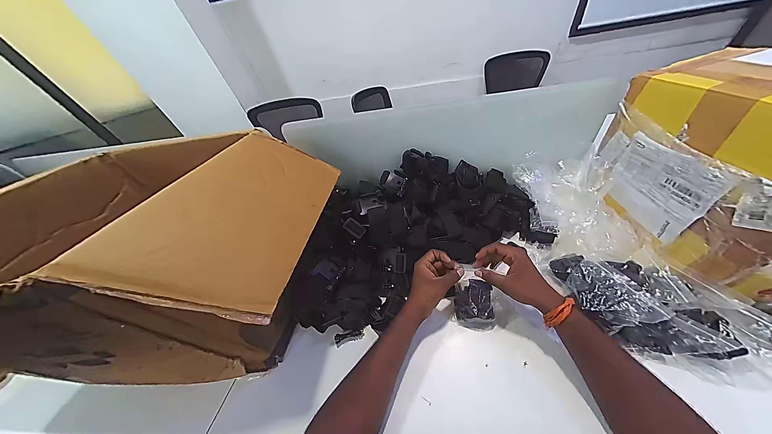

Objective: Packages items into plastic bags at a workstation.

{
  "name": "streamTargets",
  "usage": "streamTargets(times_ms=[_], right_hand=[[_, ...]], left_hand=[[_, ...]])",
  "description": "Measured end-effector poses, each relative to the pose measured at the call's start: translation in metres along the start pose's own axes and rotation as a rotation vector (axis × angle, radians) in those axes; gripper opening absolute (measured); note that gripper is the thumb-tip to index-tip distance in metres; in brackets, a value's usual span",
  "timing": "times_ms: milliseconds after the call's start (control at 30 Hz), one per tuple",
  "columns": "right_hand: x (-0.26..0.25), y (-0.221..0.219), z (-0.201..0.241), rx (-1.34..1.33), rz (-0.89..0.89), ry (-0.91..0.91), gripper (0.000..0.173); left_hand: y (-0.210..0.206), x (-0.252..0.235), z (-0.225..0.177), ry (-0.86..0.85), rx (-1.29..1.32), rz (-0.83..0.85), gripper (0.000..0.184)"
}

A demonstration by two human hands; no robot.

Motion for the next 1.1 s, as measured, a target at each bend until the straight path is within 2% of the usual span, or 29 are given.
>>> streamTargets(times_ms=[167, 800, 1100], right_hand=[[0.0022, -0.0027, 0.0075, 0.152, 0.007, 0.019, 0.02], [0.0018, -0.0007, 0.0044, 0.085, 0.001, 0.034, 0.017], [0.0025, -0.0033, 0.0084, 0.111, 0.0, 0.05, 0.015]], left_hand=[[-0.002, -0.0001, -0.0044, -0.069, -0.089, 0.023, 0.027], [-0.0052, -0.0006, -0.0041, -0.084, -0.112, 0.083, 0.027], [-0.0075, 0.0028, -0.0089, -0.133, -0.17, 0.061, 0.02]])
Point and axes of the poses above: each hand's wrist, its own x-axis away from the middle knuckle, its own y-axis out of the back of the hand, z = x × y, the point moved 9 cm from there along -x, towards the middle knuckle, and after that the axes turned 11 degrees about z, right-handed, at the moved point
